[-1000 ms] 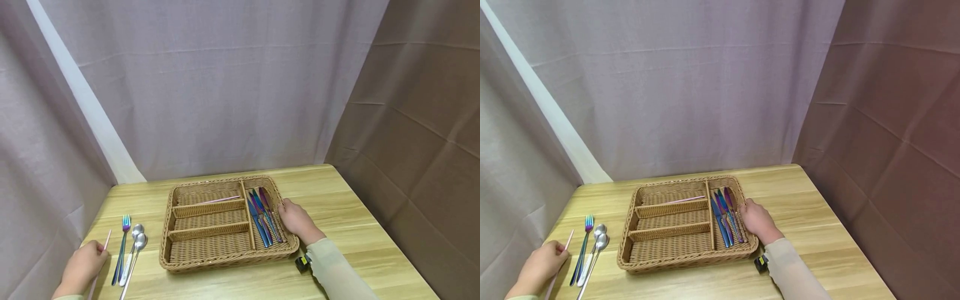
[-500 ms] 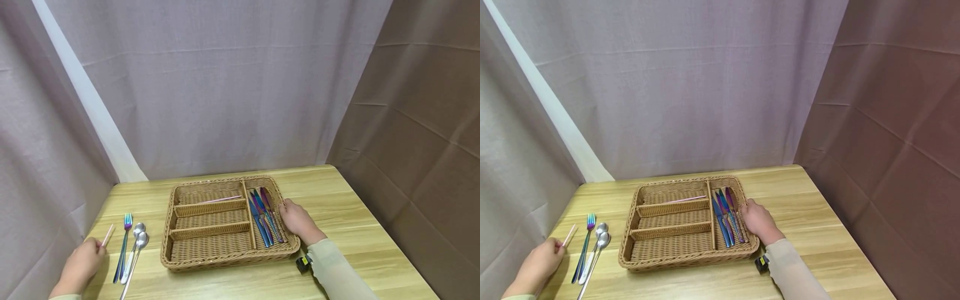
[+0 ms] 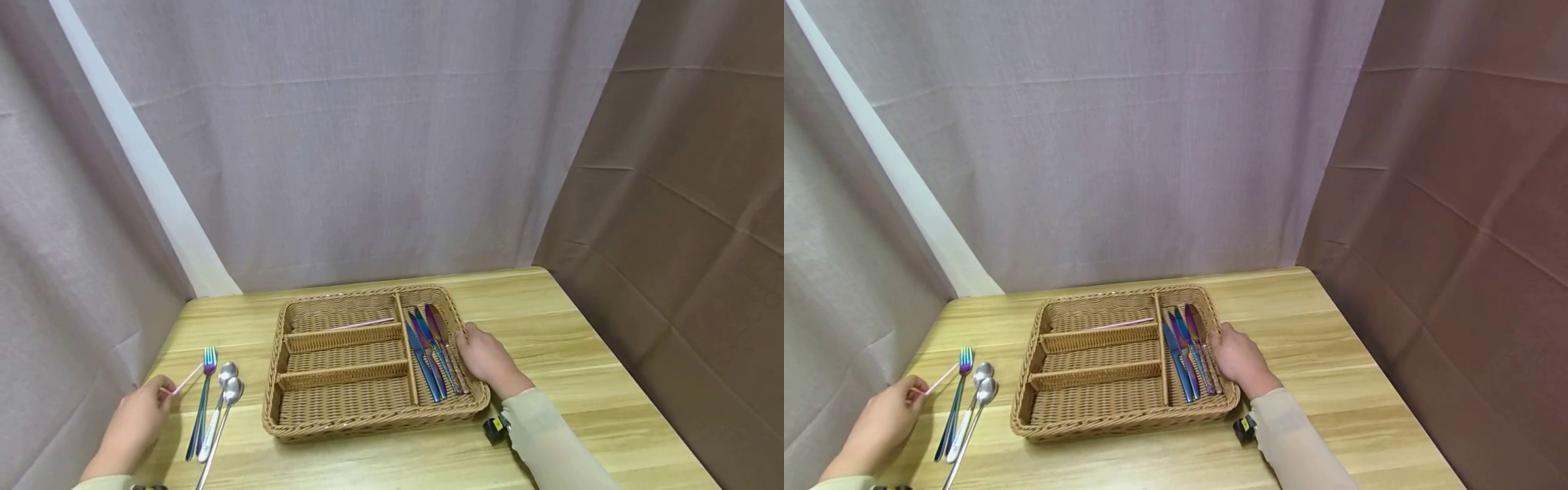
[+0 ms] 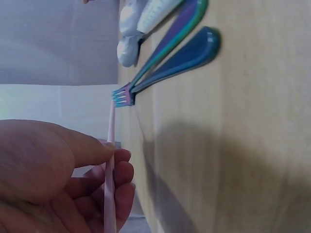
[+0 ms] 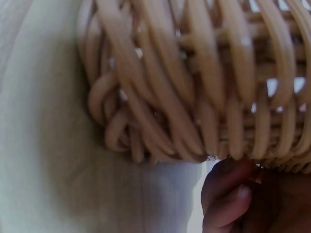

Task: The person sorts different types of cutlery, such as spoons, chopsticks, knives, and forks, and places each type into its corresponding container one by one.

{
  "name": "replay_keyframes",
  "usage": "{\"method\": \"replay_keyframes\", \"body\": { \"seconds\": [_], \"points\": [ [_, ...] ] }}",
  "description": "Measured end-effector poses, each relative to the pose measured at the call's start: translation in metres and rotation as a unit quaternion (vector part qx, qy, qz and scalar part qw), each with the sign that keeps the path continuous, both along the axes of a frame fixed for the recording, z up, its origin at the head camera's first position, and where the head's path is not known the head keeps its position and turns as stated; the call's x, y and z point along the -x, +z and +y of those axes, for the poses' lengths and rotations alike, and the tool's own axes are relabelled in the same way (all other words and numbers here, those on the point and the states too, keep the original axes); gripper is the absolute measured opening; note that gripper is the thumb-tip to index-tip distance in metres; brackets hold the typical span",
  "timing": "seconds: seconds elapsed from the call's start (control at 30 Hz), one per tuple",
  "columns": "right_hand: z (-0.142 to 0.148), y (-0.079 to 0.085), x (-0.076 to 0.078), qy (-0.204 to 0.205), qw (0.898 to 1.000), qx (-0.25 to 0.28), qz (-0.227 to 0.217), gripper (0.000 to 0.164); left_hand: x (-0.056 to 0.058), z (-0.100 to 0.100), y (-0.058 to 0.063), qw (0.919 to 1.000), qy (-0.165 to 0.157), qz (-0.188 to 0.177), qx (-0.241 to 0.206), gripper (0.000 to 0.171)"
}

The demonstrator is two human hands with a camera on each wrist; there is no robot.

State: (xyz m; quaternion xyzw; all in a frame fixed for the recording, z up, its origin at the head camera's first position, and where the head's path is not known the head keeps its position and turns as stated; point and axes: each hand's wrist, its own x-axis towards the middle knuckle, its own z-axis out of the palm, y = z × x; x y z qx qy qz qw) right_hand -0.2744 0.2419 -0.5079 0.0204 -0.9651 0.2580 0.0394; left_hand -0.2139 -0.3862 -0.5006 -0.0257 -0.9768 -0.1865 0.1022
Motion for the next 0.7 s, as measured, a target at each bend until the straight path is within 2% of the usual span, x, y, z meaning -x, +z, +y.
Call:
{"method": "replay_keyframes", "body": {
  "seconds": [0.17, 0.33, 0.53, 0.7],
  "points": [
    [0.000, 0.000, 0.000, 0.000, 1.000, 0.004, 0.000, 0.047, 0.002, 0.003, 0.009, 0.9999, -0.009, 0.010, 0.001, 0.011],
    [0.000, 0.001, -0.001, 0.005, 1.000, 0.005, -0.003, 0.047, 0.010, 0.008, 0.019, 0.9993, -0.019, 0.032, 0.009, 0.014],
    [0.001, 0.002, -0.001, 0.005, 1.000, 0.009, -0.008, 0.052, 0.022, 0.024, 0.035, 0.9982, -0.032, 0.050, 0.011, 0.018],
    [0.001, 0.001, 0.000, 0.009, 1.000, 0.006, -0.005, 0.053, 0.031, 0.038, 0.044, 0.9974, -0.040, 0.058, 0.013, 0.019]
  ]
}}
